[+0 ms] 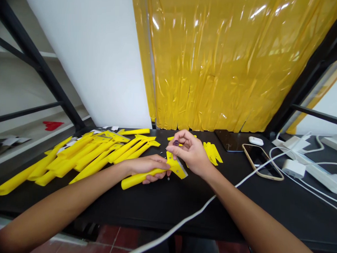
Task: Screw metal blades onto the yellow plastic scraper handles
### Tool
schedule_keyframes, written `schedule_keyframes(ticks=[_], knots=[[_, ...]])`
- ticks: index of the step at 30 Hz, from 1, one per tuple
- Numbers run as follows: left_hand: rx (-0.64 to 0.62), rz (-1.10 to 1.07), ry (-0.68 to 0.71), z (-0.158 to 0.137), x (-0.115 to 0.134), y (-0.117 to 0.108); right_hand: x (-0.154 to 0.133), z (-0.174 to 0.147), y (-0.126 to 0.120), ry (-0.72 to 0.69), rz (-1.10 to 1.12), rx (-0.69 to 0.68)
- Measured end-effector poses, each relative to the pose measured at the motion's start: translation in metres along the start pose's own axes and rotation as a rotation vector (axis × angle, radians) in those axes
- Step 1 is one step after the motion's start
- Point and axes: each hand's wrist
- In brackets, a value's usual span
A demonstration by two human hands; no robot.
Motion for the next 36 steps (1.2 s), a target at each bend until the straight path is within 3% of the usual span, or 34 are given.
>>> schedule_keyframes(ticks=[2,7,25,32,36], knots=[[-0.011,0.002,-0.002,-0.0006,0.0011,0.0010,-0.0006,0.0004,-0.0002,-0.008,-0.046,0.051],[-0.006,0.018,0.009,-0.0016,0.0019,0.0021,0.0014,0.0001,0.0006,0.008,-0.007,0.014],[0.000,-0.022,0.089,0.0048,-0.0035,0.0013,0.0046,0.0014,-0.0017,-0.024,-0.029,0.123],[0.061,-0.015,0.099,0.0053,-0.0022,0.0023,0.0070,0.0030,-0.0021,-0.033,0.033,0.174],[0.069,-0.012,0.121,0.0064,-0.0025,0.0022,0.0036,0.0018,-0.0014,-0.036,-0.037,0.135]])
Point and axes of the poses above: each hand's wrist, its own z-axis towards the middle knuckle, its own y-axis out of the palm, x = y × z, and after that the axes turned 2 degrees about -x, right-handed
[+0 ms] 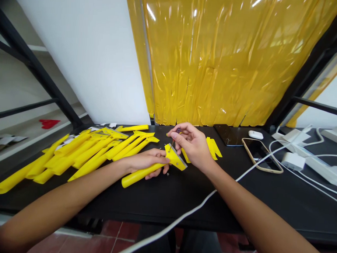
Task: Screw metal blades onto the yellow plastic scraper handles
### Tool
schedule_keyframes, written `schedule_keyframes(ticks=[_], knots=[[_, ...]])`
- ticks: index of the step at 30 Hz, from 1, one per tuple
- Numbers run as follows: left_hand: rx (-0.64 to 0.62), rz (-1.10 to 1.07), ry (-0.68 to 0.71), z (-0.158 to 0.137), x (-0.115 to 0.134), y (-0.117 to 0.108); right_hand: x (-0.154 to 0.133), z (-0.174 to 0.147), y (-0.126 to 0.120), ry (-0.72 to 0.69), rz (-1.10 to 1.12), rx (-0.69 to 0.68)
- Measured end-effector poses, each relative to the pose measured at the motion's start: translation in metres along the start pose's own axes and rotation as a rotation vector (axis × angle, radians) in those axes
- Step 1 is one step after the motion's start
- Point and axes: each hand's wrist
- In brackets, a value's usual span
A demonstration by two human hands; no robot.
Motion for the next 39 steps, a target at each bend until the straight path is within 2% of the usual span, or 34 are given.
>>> schedule_keyframes(ticks=[4,8,11,15,21,24,29,39], knots=[[0.004,-0.005,0.014,0.0005,-0.0005,0.0000,-0.0047,-0.0011,0.0021,-0.001,-0.046,-0.027],[0.007,-0.004,0.014,0.0013,-0.0012,-0.0006,-0.0015,0.0005,0.0017,0.002,0.010,0.073],[0.008,-0.006,0.004,0.0017,-0.0018,-0.0015,-0.0005,0.0012,-0.0008,-0.009,-0.031,0.104],[0.016,-0.008,0.002,0.0017,-0.0018,-0.0016,-0.0023,0.0009,-0.0032,-0.056,-0.091,0.012],[0.018,0.015,-0.003,0.0013,-0.0003,0.0011,-0.0039,-0.0009,-0.0008,-0.044,0.040,-0.093],[0.029,0.028,-0.011,0.0009,0.0009,0.0021,-0.0038,-0.0028,0.0031,-0.030,0.017,-0.073],[0.055,0.046,-0.018,0.0013,0.0033,0.0038,-0.0009,-0.0014,0.0028,-0.087,-0.081,0.014],[0.026,0.056,-0.006,0.0033,0.0025,0.0029,-0.0032,-0.0003,0.0030,-0.025,-0.071,0.023]])
Point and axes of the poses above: each hand's wrist, its own z-axis towards the middle knuckle, its own y-axis out of the palm, x = y × z, and after that the axes turned 2 degrees about -x, right-handed
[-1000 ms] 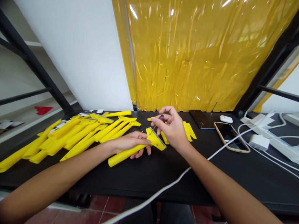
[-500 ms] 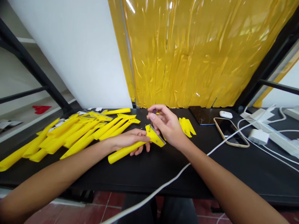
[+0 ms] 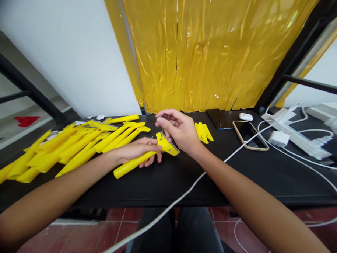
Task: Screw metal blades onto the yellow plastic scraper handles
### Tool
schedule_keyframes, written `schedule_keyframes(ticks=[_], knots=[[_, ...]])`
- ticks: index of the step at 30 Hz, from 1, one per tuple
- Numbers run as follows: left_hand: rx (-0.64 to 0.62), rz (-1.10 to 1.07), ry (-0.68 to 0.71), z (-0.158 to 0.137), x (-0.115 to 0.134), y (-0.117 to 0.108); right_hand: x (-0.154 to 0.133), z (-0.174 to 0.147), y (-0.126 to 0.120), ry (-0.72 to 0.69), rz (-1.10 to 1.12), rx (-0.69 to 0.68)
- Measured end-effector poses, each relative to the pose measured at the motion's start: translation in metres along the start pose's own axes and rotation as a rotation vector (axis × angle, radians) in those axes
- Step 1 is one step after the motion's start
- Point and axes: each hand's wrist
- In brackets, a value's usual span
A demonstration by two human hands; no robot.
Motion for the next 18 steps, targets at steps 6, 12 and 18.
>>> schedule_keyframes(ticks=[6,12,18], knots=[[0.062,0.005,-0.025,-0.0015,0.0028,0.0036,0.0020,-0.0013,0.0010,0.000,0.004,-0.021],[0.027,-0.010,-0.007,-0.0018,0.0027,0.0060,0.0059,0.0005,0.0010,-0.028,0.085,0.003],[0.070,-0.010,-0.035,-0.0018,0.0036,0.0055,0.0037,0.0010,0.0002,-0.062,-0.081,0.034]])
Point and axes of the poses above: each hand's wrist, its own z-axis towards the middle knuckle, its own y-axis out of the palm, x = y × z, and after that the axes turned 2 degrees about -x, right-handed
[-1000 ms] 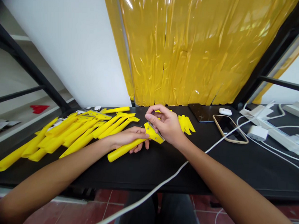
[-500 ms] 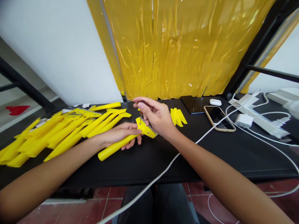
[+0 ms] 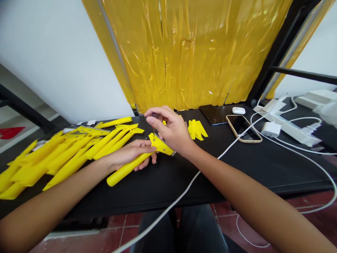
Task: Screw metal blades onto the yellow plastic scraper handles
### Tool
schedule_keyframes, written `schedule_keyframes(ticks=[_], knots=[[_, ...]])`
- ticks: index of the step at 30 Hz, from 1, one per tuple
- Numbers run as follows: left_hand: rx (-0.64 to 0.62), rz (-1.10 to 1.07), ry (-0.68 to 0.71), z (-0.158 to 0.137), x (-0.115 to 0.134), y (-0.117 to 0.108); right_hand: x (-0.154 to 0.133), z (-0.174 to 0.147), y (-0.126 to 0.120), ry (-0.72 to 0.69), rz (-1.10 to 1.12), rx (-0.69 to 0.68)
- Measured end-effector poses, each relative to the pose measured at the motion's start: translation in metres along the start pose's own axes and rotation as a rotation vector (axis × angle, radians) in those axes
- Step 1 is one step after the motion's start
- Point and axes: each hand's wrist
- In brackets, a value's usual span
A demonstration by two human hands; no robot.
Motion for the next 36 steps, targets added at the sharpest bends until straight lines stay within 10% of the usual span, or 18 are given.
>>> schedule_keyframes(ticks=[8,28,36], knots=[[-0.006,-0.023,0.026,0.001,-0.004,-0.002,0.001,0.003,-0.003,0.023,0.120,-0.102],[0.033,-0.112,0.024,0.001,-0.002,-0.003,0.008,0.006,-0.003,-0.054,-0.087,0.164],[0.043,-0.122,0.022,0.001,-0.003,-0.003,0.005,0.005,-0.008,0.040,0.036,0.017]])
Point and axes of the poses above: each hand's wrist, its own z-axis towards the middle knuckle, its own y-axis out of the palm, x = y × z, and after that the axes turned 2 degrees about -x, right-handed
